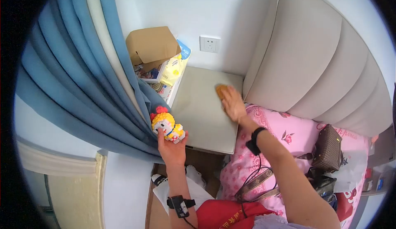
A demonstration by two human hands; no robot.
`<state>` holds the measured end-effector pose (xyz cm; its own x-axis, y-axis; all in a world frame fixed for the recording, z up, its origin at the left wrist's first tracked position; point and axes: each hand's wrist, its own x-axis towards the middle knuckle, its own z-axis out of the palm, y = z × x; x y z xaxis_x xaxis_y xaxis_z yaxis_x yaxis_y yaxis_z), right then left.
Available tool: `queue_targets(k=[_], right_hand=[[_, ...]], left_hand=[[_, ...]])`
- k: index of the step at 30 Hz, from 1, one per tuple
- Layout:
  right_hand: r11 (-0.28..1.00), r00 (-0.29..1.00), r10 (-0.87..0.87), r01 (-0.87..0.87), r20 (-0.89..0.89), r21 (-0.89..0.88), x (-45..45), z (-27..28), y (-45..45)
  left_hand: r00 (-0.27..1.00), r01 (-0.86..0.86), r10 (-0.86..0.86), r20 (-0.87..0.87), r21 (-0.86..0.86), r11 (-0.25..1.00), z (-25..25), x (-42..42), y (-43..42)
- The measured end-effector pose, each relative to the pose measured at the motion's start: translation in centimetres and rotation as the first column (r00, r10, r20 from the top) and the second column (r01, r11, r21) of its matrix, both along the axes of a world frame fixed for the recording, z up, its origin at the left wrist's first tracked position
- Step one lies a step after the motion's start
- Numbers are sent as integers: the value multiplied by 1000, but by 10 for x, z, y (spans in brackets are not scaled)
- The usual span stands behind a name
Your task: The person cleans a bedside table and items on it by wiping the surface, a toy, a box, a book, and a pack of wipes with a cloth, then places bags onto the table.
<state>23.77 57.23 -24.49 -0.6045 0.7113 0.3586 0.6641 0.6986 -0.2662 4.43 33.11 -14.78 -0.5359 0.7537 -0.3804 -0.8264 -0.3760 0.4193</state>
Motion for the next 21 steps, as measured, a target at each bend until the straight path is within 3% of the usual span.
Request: queue_targets(k=[3,5,8,13,16,17,18,21], right_hand=[[944,958,282,-288,-57,-162,8,23,-76],[856,872,488,-468,41,-220,23,30,-120],[844,820,526,-471,227,-256,38,44,-126],[997,997,64,-62,45,-51,30,3,2],[998,998,-47,48,43,-29,4,14,-24],[989,1000,12,-15,-26,-145,-1,31,-48],[968,975,220,-222,-36,-118,-6,37,-63],[825,846,533,-525,-19,-207,-18,47,-142]], left_hand=[[1000,-6,6,0,0,1000,0,4,0],[1000,1,-1,10,4,1000,2,5,2],[1000,18,-18,9,-27,999,-1,2,0],[1000,2,-2,8,-33,999,-4,-1,-5],[1000,12,-11,19,-38,999,-3,-3,-3],[1000,13,-12,23,-36,999,-2,-1,-1],[1000,20,-20,18,-21,1000,-2,0,2],[999,40,-40,16,9,999,-2,3,4]])
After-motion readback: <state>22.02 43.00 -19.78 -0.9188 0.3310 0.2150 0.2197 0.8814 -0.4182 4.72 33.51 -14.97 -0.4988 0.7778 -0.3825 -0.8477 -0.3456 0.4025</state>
